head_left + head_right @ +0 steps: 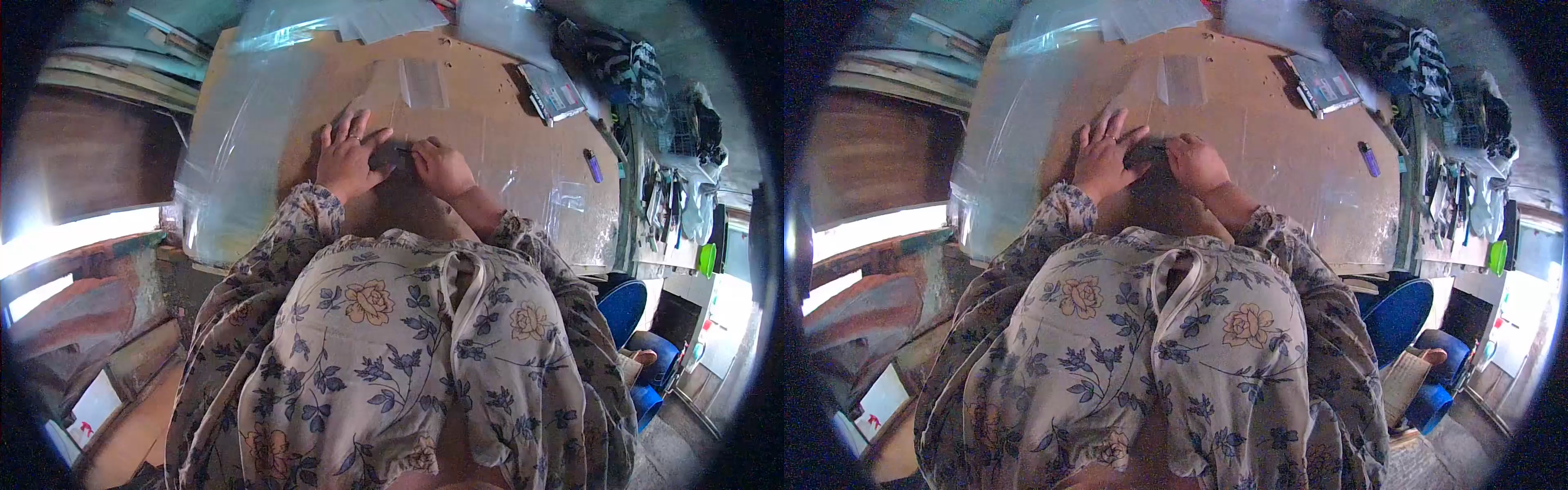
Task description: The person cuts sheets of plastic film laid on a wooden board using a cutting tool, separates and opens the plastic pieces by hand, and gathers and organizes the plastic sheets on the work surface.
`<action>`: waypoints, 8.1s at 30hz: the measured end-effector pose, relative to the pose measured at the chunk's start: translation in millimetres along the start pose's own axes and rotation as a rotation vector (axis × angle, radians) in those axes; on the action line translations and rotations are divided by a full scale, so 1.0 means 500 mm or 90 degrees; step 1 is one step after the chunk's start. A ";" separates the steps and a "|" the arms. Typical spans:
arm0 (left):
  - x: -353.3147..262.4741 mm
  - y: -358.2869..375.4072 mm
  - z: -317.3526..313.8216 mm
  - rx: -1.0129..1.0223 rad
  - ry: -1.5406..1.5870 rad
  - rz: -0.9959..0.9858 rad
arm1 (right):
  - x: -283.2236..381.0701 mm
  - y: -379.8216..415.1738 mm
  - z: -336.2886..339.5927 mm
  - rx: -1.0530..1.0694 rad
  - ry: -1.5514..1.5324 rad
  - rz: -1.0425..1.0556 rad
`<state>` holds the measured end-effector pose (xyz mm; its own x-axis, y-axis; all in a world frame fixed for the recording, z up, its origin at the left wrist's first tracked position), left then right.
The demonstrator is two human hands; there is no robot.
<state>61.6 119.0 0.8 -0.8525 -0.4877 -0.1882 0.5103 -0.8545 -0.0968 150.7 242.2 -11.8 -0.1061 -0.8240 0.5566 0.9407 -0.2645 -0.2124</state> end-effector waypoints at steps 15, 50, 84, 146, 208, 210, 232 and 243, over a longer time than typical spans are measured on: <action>0.012 0.001 0.007 -0.010 -0.004 0.005 | 0.017 -0.008 0.000 0.002 -0.021 0.001; -0.062 0.061 -0.055 0.182 0.060 -0.330 | -0.471 0.623 0.355 -0.680 0.338 -0.720; 0.137 0.057 0.138 0.350 0.444 0.074 | 0.012 -0.099 0.088 0.367 0.088 0.170; 0.039 -0.023 0.160 -0.093 1.000 0.425 | 0.216 -0.107 0.176 -0.178 -0.117 0.293; 0.028 -0.191 -0.014 0.223 0.382 0.116 | -0.293 0.143 0.049 -0.418 -0.653 -0.725; 0.033 -0.205 -0.015 0.213 0.281 0.058 | -0.312 0.167 0.029 -0.385 -0.419 -0.686; -0.165 -0.001 -0.091 0.021 0.175 -0.145 | -0.111 0.159 0.230 -0.398 0.084 -0.091; -0.153 0.011 -0.085 0.156 0.001 -0.278 | -0.278 0.163 0.249 -0.451 -0.732 -0.490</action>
<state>134.6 159.1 -26.9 -0.9803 -0.0742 -0.1830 0.0633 -0.9959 0.0649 282.5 397.6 -6.5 0.1324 0.3436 0.9297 0.4032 -0.8755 0.2662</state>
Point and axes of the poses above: each hand's wrist, its own y-axis away from the middle knuckle, its own z-axis out of the back of the hand, x = y × z, the point moved 6 cm from there along -y, towards the middle knuckle, and after that the axes turned 2 degrees about -x, right-handed, at the moved point
